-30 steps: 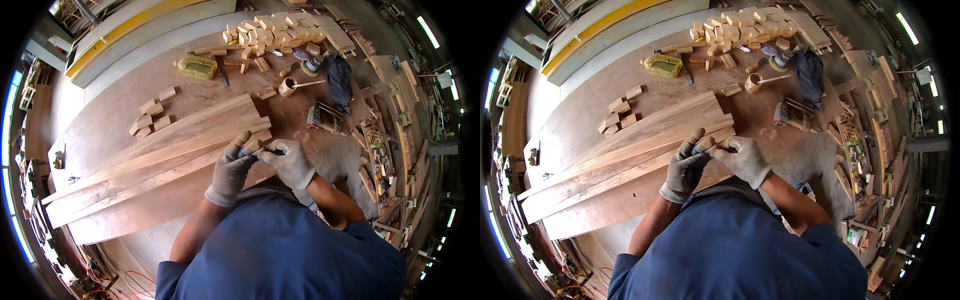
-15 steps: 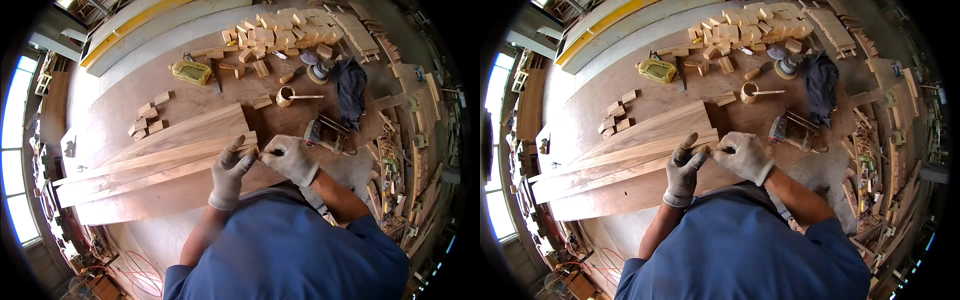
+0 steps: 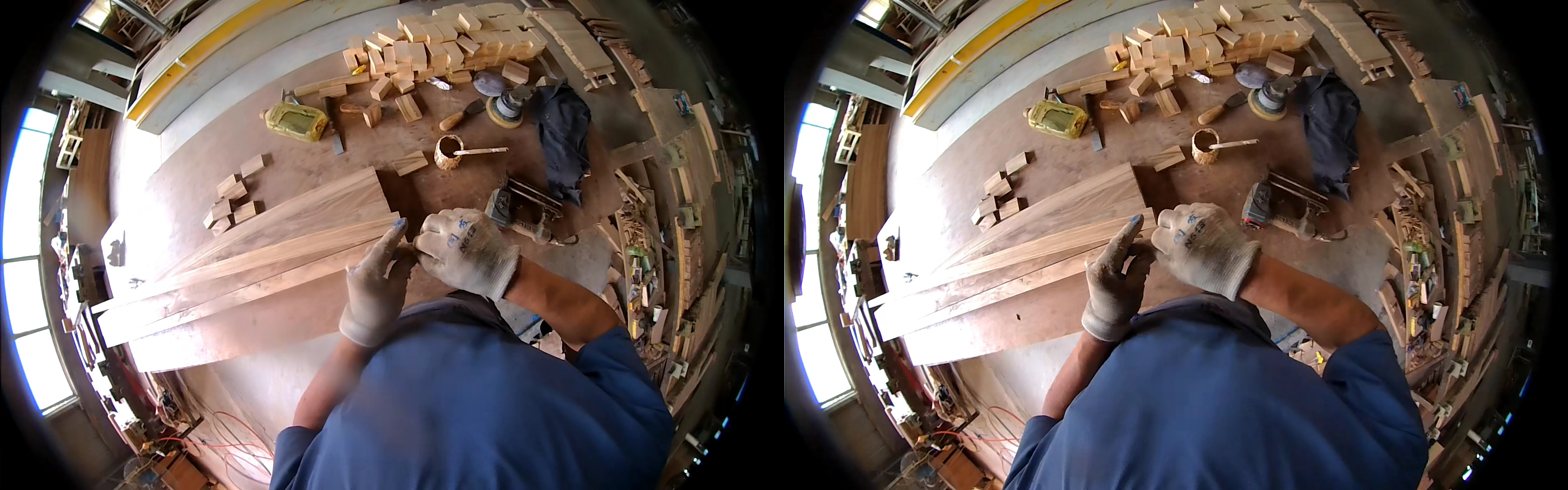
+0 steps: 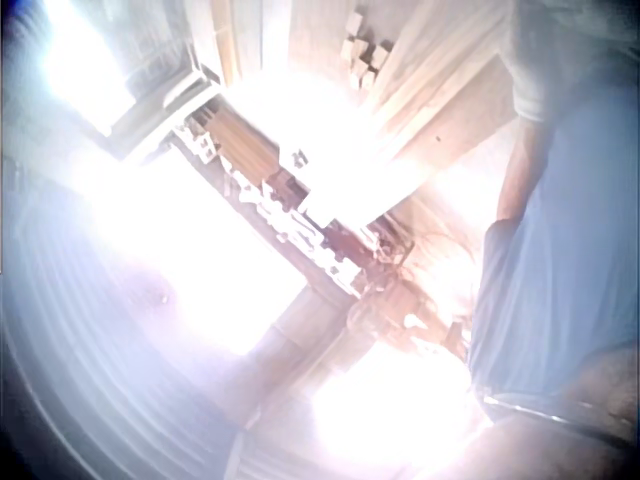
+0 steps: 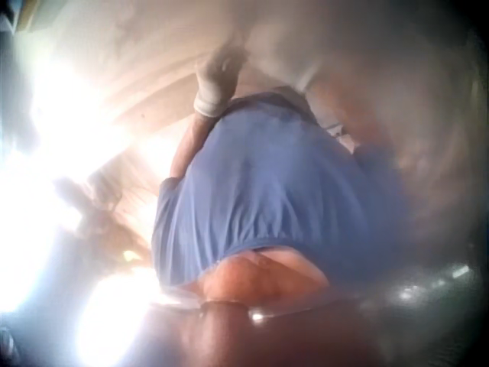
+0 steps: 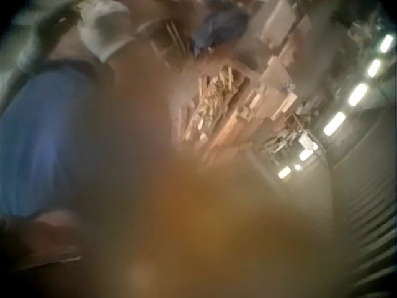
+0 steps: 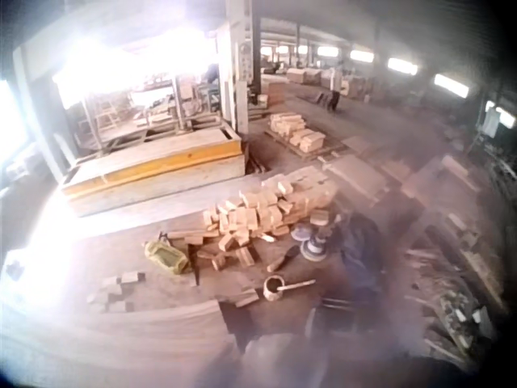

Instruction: The person applies glue to small wooden blocks and attaches them to a long wooden plank using a nail gun. They repeat this process for multiple blocks, then carry the assembled plank to a rack and place it among other similar planks.

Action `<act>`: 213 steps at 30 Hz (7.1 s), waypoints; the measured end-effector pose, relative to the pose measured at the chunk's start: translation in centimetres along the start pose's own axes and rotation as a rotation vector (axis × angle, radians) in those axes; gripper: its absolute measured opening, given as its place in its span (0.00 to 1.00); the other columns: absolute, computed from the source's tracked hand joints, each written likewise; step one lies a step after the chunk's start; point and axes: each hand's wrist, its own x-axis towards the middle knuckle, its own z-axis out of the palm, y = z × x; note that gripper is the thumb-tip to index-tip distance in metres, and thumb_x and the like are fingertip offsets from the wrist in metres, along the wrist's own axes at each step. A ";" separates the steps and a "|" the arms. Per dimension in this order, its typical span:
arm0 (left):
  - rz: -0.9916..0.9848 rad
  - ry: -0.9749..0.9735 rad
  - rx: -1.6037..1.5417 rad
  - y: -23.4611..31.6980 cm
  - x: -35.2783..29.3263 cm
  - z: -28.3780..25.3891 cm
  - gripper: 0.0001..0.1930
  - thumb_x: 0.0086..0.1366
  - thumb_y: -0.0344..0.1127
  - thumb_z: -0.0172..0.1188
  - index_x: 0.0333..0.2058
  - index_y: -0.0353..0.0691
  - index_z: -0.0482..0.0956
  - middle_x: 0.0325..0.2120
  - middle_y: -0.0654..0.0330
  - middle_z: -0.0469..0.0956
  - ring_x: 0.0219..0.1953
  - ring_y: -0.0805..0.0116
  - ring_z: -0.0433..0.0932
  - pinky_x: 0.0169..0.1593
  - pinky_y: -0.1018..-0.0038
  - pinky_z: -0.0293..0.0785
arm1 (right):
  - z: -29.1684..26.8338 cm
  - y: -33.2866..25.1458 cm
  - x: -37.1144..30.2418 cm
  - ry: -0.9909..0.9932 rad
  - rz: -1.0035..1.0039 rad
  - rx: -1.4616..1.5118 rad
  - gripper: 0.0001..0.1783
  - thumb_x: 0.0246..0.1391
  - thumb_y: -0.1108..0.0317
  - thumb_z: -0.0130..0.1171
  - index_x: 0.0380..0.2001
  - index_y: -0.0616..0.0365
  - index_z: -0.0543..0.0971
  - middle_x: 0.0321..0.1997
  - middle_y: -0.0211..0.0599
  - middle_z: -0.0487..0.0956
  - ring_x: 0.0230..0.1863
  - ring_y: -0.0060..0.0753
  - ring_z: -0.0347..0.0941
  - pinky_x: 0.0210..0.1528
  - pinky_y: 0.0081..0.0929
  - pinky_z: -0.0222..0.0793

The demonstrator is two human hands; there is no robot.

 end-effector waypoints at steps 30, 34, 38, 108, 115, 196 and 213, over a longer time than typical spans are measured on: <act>-0.057 -0.071 -0.237 -0.2 1.4 0.3 0.29 0.67 0.19 0.66 0.66 0.35 0.75 0.38 0.58 0.89 0.35 0.73 0.84 0.40 0.75 0.81 | -3.3 0.7 2.4 -0.114 0.070 0.120 0.06 0.53 0.63 0.69 0.30 0.52 0.85 0.34 0.37 0.82 0.37 0.47 0.83 0.42 0.45 0.79; 0.088 -0.049 0.004 -1.0 2.2 1.3 0.28 0.66 0.19 0.65 0.65 0.35 0.77 0.31 0.58 0.87 0.30 0.72 0.84 0.38 0.73 0.82 | -2.7 1.7 2.0 -0.133 0.063 0.054 0.07 0.50 0.64 0.69 0.28 0.55 0.82 0.33 0.39 0.81 0.36 0.48 0.82 0.40 0.46 0.79; 0.277 -0.045 0.127 -1.1 3.0 1.8 0.25 0.65 0.21 0.65 0.61 0.34 0.79 0.32 0.55 0.87 0.31 0.57 0.86 0.40 0.66 0.82 | -1.9 1.8 1.5 -0.127 0.147 0.059 0.09 0.49 0.63 0.70 0.26 0.56 0.80 0.32 0.43 0.80 0.36 0.51 0.82 0.40 0.48 0.79; 0.080 -0.294 0.811 -17.1 4.9 -5.4 0.25 0.60 0.36 0.71 0.57 0.44 0.80 0.50 0.54 0.84 0.53 0.47 0.80 0.60 0.51 0.72 | 6.8 17.2 -1.8 0.344 1.060 0.567 0.30 0.53 0.61 0.78 0.56 0.64 0.83 0.32 0.28 0.84 0.32 0.20 0.78 0.38 0.27 0.77; 0.080 -0.359 0.727 -16.2 7.3 -2.0 0.31 0.58 0.43 0.77 0.60 0.44 0.80 0.52 0.51 0.84 0.55 0.46 0.80 0.59 0.52 0.73 | 7.8 18.0 -0.5 0.513 0.983 0.876 0.14 0.62 0.69 0.71 0.50 0.63 0.86 0.37 0.26 0.87 0.33 0.17 0.78 0.37 0.22 0.76; -0.723 -0.437 -1.636 -13.8 12.0 6.9 0.25 0.78 0.47 0.57 0.67 0.43 0.73 0.59 0.44 0.79 0.54 0.48 0.81 0.55 0.54 0.84 | -3.2 9.3 -2.3 0.444 0.722 0.981 0.13 0.75 0.66 0.58 0.45 0.66 0.84 0.37 0.38 0.86 0.38 0.24 0.84 0.42 0.25 0.83; -0.636 -0.458 -1.660 -12.6 12.0 6.2 0.25 0.79 0.46 0.55 0.67 0.39 0.72 0.61 0.49 0.80 0.61 0.50 0.78 0.57 0.51 0.79 | -3.9 10.3 -1.9 0.632 0.647 0.914 0.13 0.75 0.64 0.58 0.46 0.65 0.84 0.36 0.35 0.86 0.38 0.23 0.83 0.40 0.24 0.81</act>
